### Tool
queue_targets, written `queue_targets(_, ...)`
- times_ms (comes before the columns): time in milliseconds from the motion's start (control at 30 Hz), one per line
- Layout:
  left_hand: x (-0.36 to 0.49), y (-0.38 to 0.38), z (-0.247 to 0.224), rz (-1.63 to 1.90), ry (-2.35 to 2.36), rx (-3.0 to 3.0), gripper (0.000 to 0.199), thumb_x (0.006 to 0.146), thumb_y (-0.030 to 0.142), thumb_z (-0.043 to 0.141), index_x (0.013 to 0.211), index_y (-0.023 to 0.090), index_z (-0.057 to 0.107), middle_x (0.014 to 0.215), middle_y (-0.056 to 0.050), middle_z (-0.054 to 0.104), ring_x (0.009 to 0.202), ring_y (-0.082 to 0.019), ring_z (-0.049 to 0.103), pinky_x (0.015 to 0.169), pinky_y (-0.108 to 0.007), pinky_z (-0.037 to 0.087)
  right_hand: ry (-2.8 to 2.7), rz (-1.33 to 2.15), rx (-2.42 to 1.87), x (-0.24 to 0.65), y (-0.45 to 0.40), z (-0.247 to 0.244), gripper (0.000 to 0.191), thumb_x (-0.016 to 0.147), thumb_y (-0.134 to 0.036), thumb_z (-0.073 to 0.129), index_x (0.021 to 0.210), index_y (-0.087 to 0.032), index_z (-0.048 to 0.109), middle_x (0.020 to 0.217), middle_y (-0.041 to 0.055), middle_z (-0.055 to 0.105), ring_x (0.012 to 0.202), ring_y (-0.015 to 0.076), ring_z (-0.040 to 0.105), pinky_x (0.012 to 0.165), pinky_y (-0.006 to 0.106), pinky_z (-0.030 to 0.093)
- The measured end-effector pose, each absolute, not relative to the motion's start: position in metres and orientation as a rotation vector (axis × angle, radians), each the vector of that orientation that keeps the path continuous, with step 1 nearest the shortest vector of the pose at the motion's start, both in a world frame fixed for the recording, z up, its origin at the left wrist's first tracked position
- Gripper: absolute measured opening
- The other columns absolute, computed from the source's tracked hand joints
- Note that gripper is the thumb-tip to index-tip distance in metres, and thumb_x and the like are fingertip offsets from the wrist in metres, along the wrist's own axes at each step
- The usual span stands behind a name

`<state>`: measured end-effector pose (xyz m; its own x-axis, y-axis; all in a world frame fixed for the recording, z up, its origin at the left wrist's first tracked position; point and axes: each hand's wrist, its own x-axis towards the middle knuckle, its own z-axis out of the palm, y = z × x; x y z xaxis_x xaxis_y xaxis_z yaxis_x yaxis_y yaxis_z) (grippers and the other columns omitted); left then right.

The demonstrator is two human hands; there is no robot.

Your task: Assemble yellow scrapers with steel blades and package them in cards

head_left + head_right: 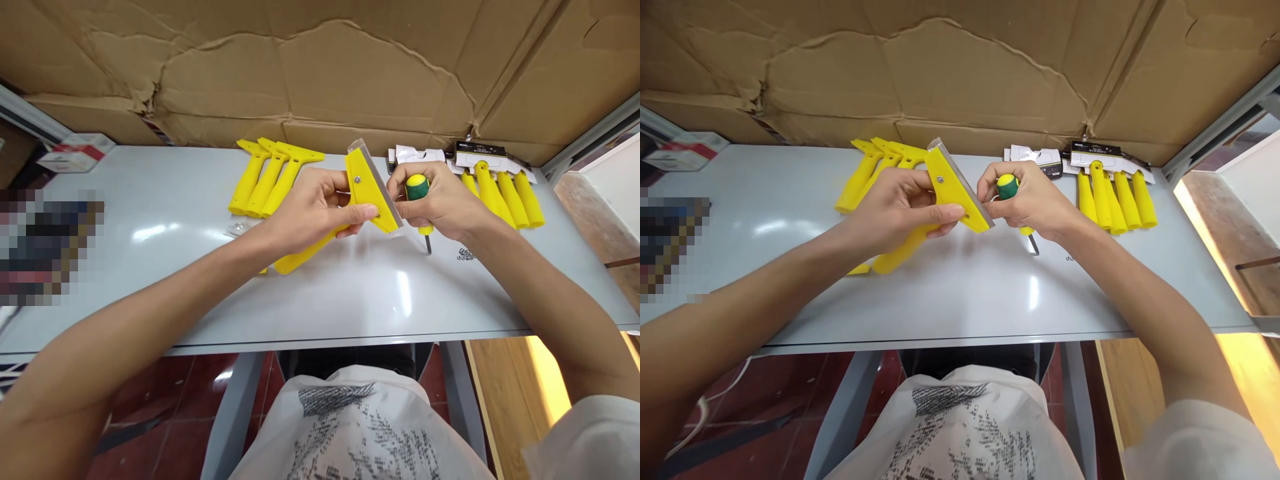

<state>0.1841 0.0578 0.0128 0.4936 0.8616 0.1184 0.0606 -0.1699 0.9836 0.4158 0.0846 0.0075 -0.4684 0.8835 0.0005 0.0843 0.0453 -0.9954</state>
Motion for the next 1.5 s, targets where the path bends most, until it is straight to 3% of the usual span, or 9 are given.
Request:
queue_targets(267, 0.185, 0.060, 0.013, 0.876, 0.778, 1.569, 0.038, 0.077, 0.050, 0.098, 0.083, 0.020, 0.077, 0.069, -0.001, 0.064, 0.054, -0.010, 0.051, 0.048, -0.024, 0.042, -1.736, 1.397, -0.965, 0.419, 0.080, 0.014, 0.031, 0.069, -0.025, 0.099, 0.081, -0.021, 0.070, 0.069, -0.0031, 0.062, 0.054, 0.0077, 0.041, 0.043, 0.024, 0.023)
queue_targets(500, 0.183, 0.065, 0.011, 0.954, 0.793, 1.605, 0.038, 0.076, 0.052, 0.100, 0.084, 0.021, 0.078, 0.073, -0.001, 0.068, 0.056, -0.011, 0.054, 0.050, -0.026, 0.044, -1.710, 1.494, -0.936, 0.424, 0.083, 0.020, 0.034, 0.076, -0.033, 0.098, 0.093, -0.022, 0.071, 0.066, -0.0047, 0.060, 0.049, 0.0062, 0.034, 0.044, 0.025, 0.020)
queue_targets(667, 0.180, 0.068, 0.008, 0.872, 0.822, 1.593, 0.031, 0.083, 0.044, 0.095, 0.085, 0.019, 0.079, 0.067, -0.002, 0.067, 0.053, -0.011, 0.054, 0.053, -0.029, 0.044, -1.768, 1.506, -1.013, 0.424, 0.083, 0.022, 0.033, 0.080, -0.037, 0.097, 0.092, -0.023, 0.071, 0.062, -0.0050, 0.056, 0.046, 0.0070, 0.035, 0.043, 0.026, 0.023)
queue_targets(767, 0.181, 0.072, -0.001, 0.844, 0.826, 1.478, 0.028, 0.084, 0.039, 0.094, 0.084, 0.017, 0.078, 0.067, -0.003, 0.067, 0.052, -0.011, 0.055, 0.053, -0.029, 0.044, -1.743, 1.407, -1.121, 0.426, 0.083, 0.027, 0.034, 0.081, -0.039, 0.097, 0.086, -0.022, 0.069, 0.067, -0.0013, 0.064, 0.046, 0.0070, 0.037, 0.041, 0.027, 0.023)
queue_targets(867, 0.187, 0.074, -0.015, 0.792, 0.811, 1.287, 0.028, 0.078, 0.034, 0.097, 0.082, 0.014, 0.077, 0.067, -0.004, 0.066, 0.054, -0.011, 0.056, 0.051, -0.026, 0.043, -1.637, 1.363, -1.176, 0.432, 0.088, 0.033, 0.037, 0.079, -0.038, 0.098, 0.082, -0.022, 0.066, 0.070, 0.0005, 0.066, 0.047, 0.0058, 0.033, 0.040, 0.026, 0.021)
queue_targets(1067, 0.199, 0.068, -0.035, 0.648, 0.819, 0.957, 0.031, 0.069, 0.025, 0.102, 0.081, 0.009, 0.078, 0.064, -0.005, 0.064, 0.054, -0.008, 0.055, 0.046, -0.018, 0.042, -1.599, 1.514, -1.337, 0.445, 0.104, 0.033, 0.033, 0.080, -0.030, 0.096, 0.080, -0.021, 0.064, 0.062, -0.0020, 0.052, 0.045, 0.0046, 0.027, 0.040, 0.024, 0.017)
queue_targets(1333, 0.200, 0.069, -0.046, 0.639, 0.817, 0.912, 0.030, 0.071, 0.024, 0.103, 0.086, 0.010, 0.080, 0.063, -0.005, 0.066, 0.054, -0.008, 0.056, 0.047, -0.016, 0.045, -1.637, 1.679, -1.362, 0.439, 0.112, 0.012, 0.042, 0.074, -0.029, 0.100, 0.075, -0.021, 0.059, 0.060, -0.0017, 0.049, 0.045, 0.0052, 0.029, 0.038, 0.024, 0.020)
queue_targets(1500, 0.201, 0.064, -0.041, 0.641, 0.826, 0.939, 0.030, 0.072, 0.020, 0.099, 0.086, 0.006, 0.077, 0.065, -0.006, 0.067, 0.051, -0.007, 0.057, 0.048, -0.016, 0.046, -1.691, 1.734, -1.417, 0.440, 0.111, 0.011, 0.038, 0.076, -0.026, 0.098, 0.077, -0.021, 0.060, 0.061, -0.0021, 0.049, 0.045, 0.0053, 0.031, 0.040, 0.024, 0.022)
